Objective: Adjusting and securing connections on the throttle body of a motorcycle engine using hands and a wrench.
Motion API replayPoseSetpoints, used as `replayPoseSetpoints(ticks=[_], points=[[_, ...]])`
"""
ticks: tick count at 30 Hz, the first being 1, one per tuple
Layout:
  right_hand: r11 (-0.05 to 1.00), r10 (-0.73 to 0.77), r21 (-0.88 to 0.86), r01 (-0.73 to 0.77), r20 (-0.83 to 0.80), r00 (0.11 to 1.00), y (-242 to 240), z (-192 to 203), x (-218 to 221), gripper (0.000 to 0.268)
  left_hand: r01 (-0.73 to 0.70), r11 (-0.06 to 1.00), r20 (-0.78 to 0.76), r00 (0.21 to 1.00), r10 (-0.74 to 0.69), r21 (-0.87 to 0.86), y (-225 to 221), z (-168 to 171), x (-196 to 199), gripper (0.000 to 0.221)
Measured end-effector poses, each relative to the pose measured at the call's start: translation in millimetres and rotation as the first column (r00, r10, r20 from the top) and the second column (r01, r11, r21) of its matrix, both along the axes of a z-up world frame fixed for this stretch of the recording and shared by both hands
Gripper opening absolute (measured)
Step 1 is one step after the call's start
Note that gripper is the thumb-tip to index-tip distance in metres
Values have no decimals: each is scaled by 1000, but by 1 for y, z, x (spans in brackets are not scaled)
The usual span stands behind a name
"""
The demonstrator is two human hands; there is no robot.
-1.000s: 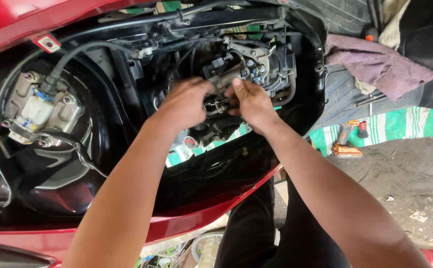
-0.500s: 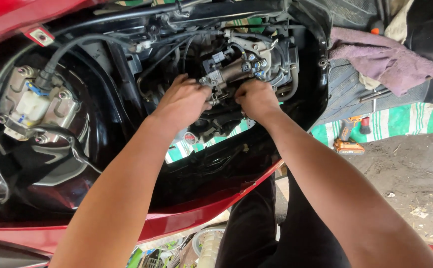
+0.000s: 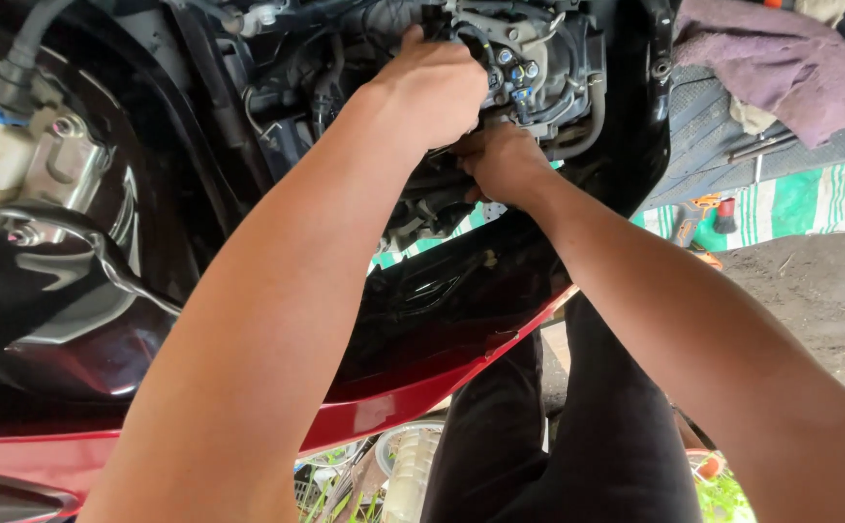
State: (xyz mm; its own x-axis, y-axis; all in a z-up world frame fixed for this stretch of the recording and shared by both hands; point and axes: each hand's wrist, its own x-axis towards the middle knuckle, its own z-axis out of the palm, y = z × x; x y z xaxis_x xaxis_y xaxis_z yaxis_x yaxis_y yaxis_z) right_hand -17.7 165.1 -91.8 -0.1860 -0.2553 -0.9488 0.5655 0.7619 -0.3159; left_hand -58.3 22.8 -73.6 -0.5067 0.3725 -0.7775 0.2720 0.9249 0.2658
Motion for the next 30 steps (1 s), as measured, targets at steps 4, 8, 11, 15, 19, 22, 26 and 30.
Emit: replayPoseSetpoints(ticks=[4,8,11,15,19,22,26,30], points=[[997,-75,19,74,23,997,3,3,1,41,-65,997,-33,997,66,30,2,-6,-3,25],[997,-79,15,81,-87,993,0,-16,9,17,-20,999,-57,998,19,-26,12,-18,-6,20],[995,-74,51,80,-116,991,0,-27,13,15,-55,997,-53,997,53,-45,21,-23,-3,19],[989,-73,117,89,-136,988,-2,-24,14,3,-78,989,-1,997,79,-122,32,-18,-9,25],[981,-160,91,171,-116,980,2,-2,10,25,-44,991,-77,996,35,-123,34,-21,-10,22],[975,-203,65,212,-125,971,0,-5,8,18,-233,965,3,972,235,-125,43,-6,-12,24],[976,-133,156,151,-120,984,-4,1,4,22,6,980,43,999,2,-201,54,-32,-20,14],[970,-201,117,212,-103,974,-8,11,6,23,-4,984,16,1000,7,-181,63,-30,-17,17]])
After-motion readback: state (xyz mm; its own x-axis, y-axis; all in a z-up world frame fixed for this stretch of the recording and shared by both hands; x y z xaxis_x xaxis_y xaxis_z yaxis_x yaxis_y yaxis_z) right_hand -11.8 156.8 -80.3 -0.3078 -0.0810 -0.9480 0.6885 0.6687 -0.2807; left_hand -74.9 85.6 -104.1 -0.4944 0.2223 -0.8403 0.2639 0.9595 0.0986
